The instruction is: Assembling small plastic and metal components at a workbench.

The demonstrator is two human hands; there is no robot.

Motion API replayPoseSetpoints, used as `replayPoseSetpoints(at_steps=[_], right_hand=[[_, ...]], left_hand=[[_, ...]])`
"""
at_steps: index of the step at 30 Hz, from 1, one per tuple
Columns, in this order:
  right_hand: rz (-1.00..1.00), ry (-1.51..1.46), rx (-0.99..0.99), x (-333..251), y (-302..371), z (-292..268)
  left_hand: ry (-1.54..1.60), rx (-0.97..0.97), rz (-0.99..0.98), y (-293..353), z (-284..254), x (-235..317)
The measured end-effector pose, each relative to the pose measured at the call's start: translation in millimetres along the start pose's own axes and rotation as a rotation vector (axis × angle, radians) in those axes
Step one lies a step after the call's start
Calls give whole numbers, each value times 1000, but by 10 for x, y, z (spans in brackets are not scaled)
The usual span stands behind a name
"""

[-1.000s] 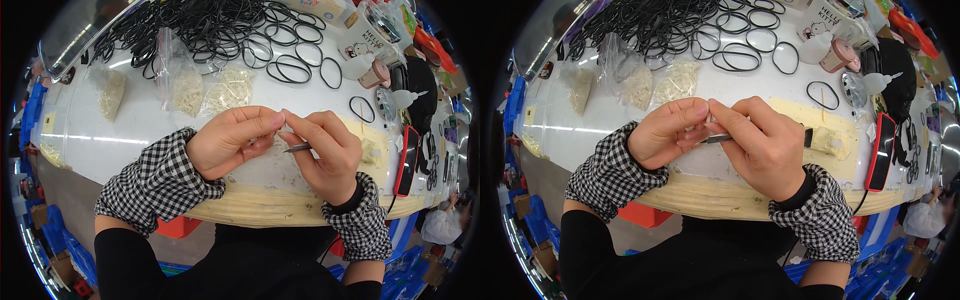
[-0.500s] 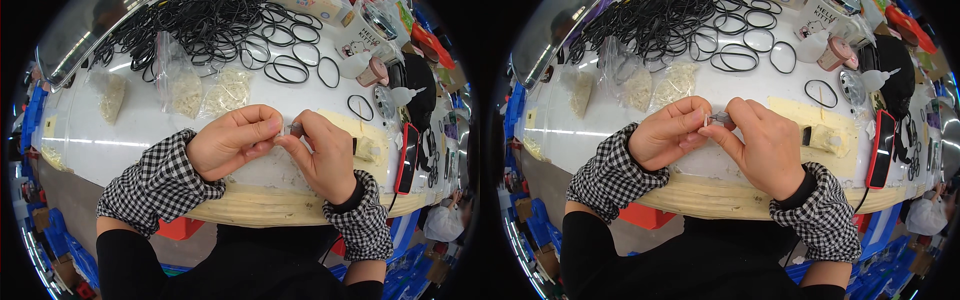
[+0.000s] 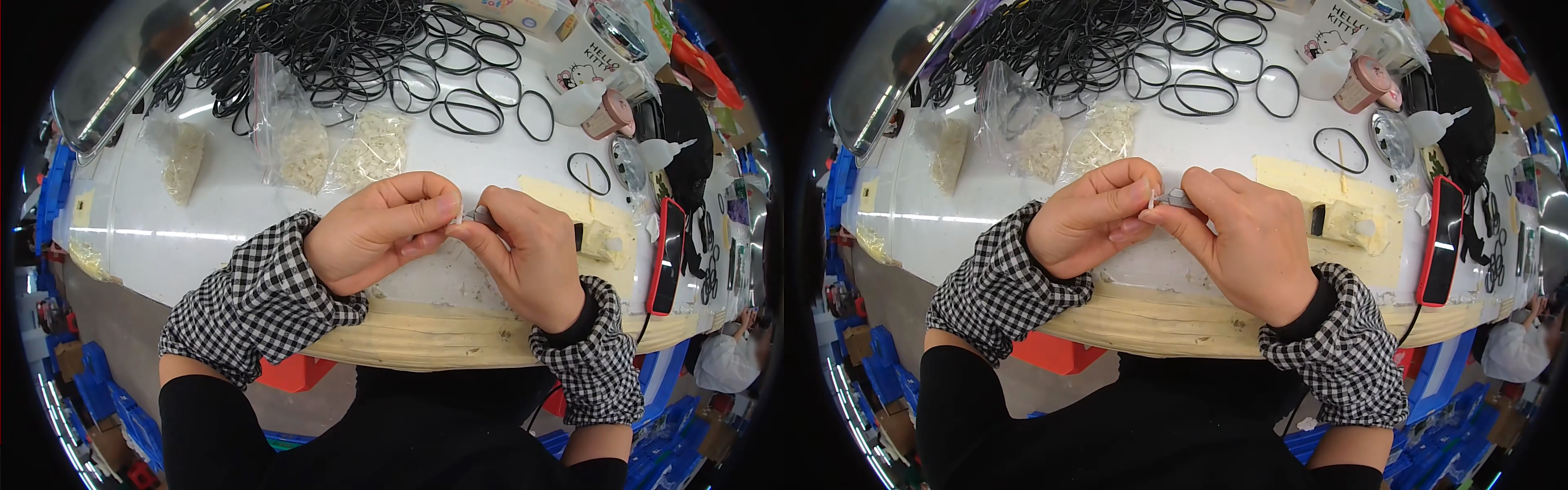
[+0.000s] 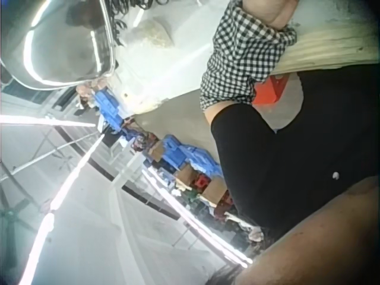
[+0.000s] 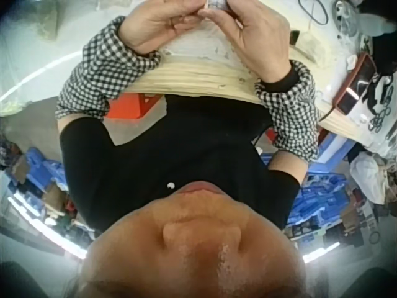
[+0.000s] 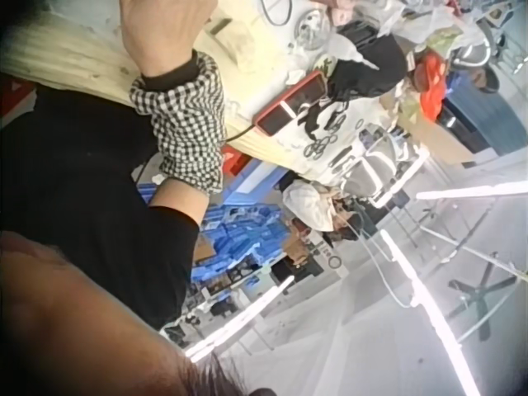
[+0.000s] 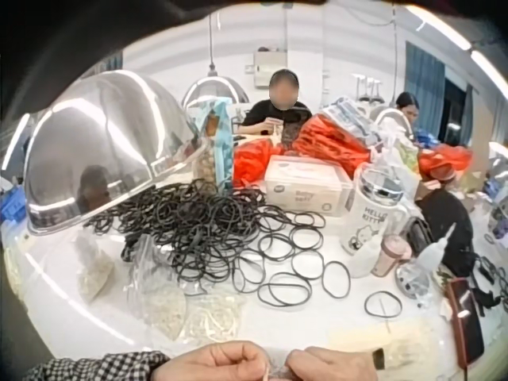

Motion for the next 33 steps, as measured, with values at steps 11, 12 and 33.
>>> replayPoseSetpoints(at_steps=[11, 12, 33], right_hand=[[-1, -36, 23, 14, -2, 0], [-1, -31, 16, 15, -1, 2], [25, -76, -65, 40, 2, 29]], left_hand=[[-3, 15, -9, -3, -12, -3], [-4, 18, -11, -4, -15, -5], [15, 16, -18, -19, -7, -26]])
Point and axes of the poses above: each hand's wrist, its own y-axis away from the middle knuckle, its own z-axis out of the palm, x = y × z, the point moved 7 cm from there along -y, towards the middle knuckle
